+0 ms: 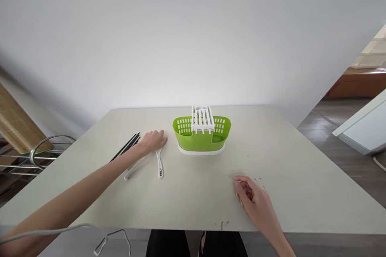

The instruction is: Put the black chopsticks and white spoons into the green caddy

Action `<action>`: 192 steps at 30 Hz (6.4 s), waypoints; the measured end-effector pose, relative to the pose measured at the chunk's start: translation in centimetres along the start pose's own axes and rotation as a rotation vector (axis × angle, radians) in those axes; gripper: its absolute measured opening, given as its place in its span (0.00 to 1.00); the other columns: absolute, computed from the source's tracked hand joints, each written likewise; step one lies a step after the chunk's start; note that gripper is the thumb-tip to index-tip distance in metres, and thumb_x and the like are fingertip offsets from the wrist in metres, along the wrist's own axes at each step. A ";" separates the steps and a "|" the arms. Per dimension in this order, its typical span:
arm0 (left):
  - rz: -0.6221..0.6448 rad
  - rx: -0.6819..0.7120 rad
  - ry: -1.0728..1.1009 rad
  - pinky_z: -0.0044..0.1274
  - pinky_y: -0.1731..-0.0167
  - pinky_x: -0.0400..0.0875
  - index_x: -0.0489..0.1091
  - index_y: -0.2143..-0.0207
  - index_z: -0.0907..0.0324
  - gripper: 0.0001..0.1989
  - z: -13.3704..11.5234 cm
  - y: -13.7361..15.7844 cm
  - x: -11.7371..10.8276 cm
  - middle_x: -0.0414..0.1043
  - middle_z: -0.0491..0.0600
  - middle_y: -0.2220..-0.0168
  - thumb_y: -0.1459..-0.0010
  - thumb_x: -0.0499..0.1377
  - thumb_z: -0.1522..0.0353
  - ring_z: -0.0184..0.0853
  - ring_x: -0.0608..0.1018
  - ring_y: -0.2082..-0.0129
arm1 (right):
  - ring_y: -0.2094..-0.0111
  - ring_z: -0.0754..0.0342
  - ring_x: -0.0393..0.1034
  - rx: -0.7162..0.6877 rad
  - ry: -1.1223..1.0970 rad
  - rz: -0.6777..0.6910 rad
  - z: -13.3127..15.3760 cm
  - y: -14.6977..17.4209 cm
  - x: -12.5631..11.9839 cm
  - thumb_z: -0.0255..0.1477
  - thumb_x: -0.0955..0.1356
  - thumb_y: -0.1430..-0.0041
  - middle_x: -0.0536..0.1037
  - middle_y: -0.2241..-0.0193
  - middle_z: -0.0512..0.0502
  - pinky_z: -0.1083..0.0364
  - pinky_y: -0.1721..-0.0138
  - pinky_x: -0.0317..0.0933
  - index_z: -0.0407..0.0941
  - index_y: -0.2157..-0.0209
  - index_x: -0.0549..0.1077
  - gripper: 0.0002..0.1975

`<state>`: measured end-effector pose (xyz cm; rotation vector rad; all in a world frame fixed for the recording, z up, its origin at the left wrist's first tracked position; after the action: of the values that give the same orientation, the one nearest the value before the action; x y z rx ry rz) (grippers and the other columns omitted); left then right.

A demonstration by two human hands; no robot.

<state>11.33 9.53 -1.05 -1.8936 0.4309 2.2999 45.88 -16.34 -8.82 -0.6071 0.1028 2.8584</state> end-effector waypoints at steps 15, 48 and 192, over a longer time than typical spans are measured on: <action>-0.419 -0.064 0.219 0.30 0.59 0.71 0.71 0.52 0.55 0.18 2.5 4.6 -9.6 0.79 0.53 0.54 0.27 0.46 0.57 0.42 0.81 0.60 | 0.75 0.52 0.67 0.006 0.014 0.014 0.1 0.1 0.1 0.53 0.63 0.31 0.74 0.74 0.48 0.54 0.73 0.62 0.47 0.51 0.74 0.25; -0.704 0.333 0.158 0.41 0.34 0.61 0.72 0.39 0.52 0.21 -4.0 0.8 -15.0 0.70 0.49 0.33 0.30 0.53 0.63 0.47 0.68 0.32 | 0.77 0.53 0.67 -0.055 -0.002 -0.020 1.3 0.1 -0.1 0.53 0.63 0.31 0.75 0.75 0.48 0.55 0.75 0.63 0.47 0.53 0.75 0.25; -0.518 0.137 0.219 0.42 0.47 0.74 0.48 0.24 0.54 0.37 1.3 1.3 -12.3 0.45 0.59 0.23 0.29 0.48 0.50 0.53 0.76 0.41 | 0.75 0.56 0.68 -0.134 -0.235 -0.281 13.7 -6.7 -9.2 0.42 0.71 0.35 0.80 0.62 0.50 0.57 0.76 0.66 0.57 0.23 0.33 0.53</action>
<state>12.23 9.62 11.36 -1.9156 0.0936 1.7020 50.18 -10.12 7.30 -0.2778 -0.1979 2.6504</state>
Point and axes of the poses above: each hand's wrist, its own y-axis away from the middle knuckle, its own x-axis out of the palm, z = x × y, the point moved 9 cm from there along -y, towards the middle knuckle
